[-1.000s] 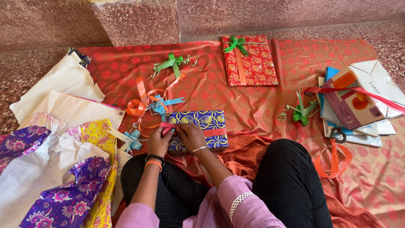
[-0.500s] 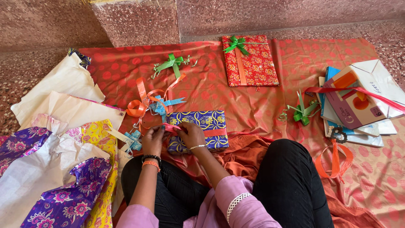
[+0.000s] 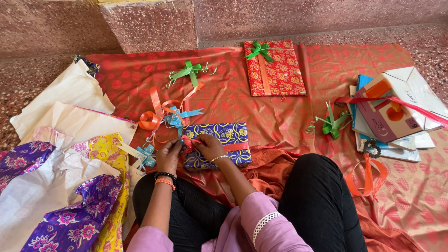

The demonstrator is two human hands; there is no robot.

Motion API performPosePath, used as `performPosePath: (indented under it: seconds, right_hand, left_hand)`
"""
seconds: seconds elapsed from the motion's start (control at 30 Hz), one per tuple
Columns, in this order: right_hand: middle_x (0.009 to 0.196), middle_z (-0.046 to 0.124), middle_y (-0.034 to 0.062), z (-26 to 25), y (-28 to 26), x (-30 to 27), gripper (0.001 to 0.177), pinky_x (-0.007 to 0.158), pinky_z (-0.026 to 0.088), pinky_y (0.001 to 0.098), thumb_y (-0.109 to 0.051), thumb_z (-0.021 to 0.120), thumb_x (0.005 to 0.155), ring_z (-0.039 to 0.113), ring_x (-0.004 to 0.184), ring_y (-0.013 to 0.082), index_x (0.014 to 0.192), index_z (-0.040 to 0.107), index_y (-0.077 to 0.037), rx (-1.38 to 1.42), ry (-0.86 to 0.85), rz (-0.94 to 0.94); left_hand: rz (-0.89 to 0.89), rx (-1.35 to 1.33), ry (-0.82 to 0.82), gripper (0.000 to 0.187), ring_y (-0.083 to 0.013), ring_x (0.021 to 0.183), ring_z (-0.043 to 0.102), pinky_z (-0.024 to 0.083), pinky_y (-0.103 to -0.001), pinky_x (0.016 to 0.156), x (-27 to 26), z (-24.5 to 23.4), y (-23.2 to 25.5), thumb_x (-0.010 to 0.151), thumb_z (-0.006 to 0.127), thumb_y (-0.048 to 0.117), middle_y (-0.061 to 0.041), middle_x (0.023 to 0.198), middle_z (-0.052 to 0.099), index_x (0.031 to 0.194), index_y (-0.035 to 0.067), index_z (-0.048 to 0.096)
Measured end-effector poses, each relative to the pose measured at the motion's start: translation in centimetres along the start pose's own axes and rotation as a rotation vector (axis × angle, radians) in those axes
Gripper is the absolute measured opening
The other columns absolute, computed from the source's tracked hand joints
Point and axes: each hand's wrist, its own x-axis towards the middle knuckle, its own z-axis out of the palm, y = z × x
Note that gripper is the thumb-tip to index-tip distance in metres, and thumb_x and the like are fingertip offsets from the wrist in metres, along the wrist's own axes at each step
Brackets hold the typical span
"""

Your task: The person sits on a patterned floor covering and wraps a small rectangular gift box with blue and gold patterned paper. They secure the package with a red ribbon, tie a bow, and adjust the loops and tails to finish the presentation.

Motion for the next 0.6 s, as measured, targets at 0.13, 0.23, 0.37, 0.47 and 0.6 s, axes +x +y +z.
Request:
performPosePath:
  seconds: [0.13,0.23,0.37,0.47,0.6]
  right_hand:
    - [0.090,0.071,0.0104,0.1,0.5,0.2,0.030,0.073,0.052,0.0345,-0.029,0.069,0.097,0.067,0.081,0.0189,0.110,0.074,-0.003,0.026,0.020,-0.105]
    - [0.088,0.071,0.0054,0.3,1.0,0.3,0.031,0.071,0.052,0.0320,-0.031,0.071,0.094,0.065,0.079,0.0126,0.107,0.075,-0.003,0.129,-0.031,-0.072]
    - [0.077,0.063,0.0027,0.7,1.9,0.7,0.031,0.066,0.046,0.0300,-0.033,0.073,0.096,0.052,0.073,0.0092,0.103,0.075,-0.003,0.100,-0.018,0.084]
    - [0.077,0.060,-0.0003,0.9,2.7,1.1,0.031,0.066,0.045,0.0287,-0.033,0.073,0.098,0.048,0.073,0.0079,0.101,0.074,-0.002,0.163,-0.019,0.083]
    - [0.080,0.068,-0.0025,0.9,3.3,1.4,0.032,0.070,0.048,0.0264,-0.034,0.071,0.097,0.056,0.075,0.0054,0.106,0.074,-0.003,0.214,-0.048,0.068]
  left_hand:
    - [0.093,0.083,-0.052,0.021,-0.0100,0.082,0.071,0.058,-0.026,0.076,0.2,0.1,-0.4,0.096,0.071,0.011,-0.004,0.094,0.077,0.114,0.002,0.077]
    - [0.116,0.104,-0.098,0.019,-0.0104,0.083,0.071,0.059,-0.027,0.077,0.4,0.1,-0.8,0.097,0.068,0.008,-0.005,0.094,0.076,0.114,0.002,0.074]
    - [0.181,0.085,-0.072,0.021,-0.0110,0.088,0.072,0.057,-0.027,0.079,0.1,0.2,-0.2,0.099,0.062,0.006,-0.004,0.100,0.076,0.118,0.005,0.072]
    - [0.384,0.219,-0.011,0.024,-0.0100,0.101,0.071,0.058,-0.027,0.087,-0.9,0.4,1.3,0.098,0.060,0.001,-0.002,0.114,0.074,0.120,0.005,0.069]
    - [0.506,0.504,-0.016,0.025,-0.0191,0.102,0.072,0.057,-0.033,0.084,-2.9,1.1,4.1,0.097,0.063,0.004,-0.006,0.114,0.075,0.121,0.009,0.070]
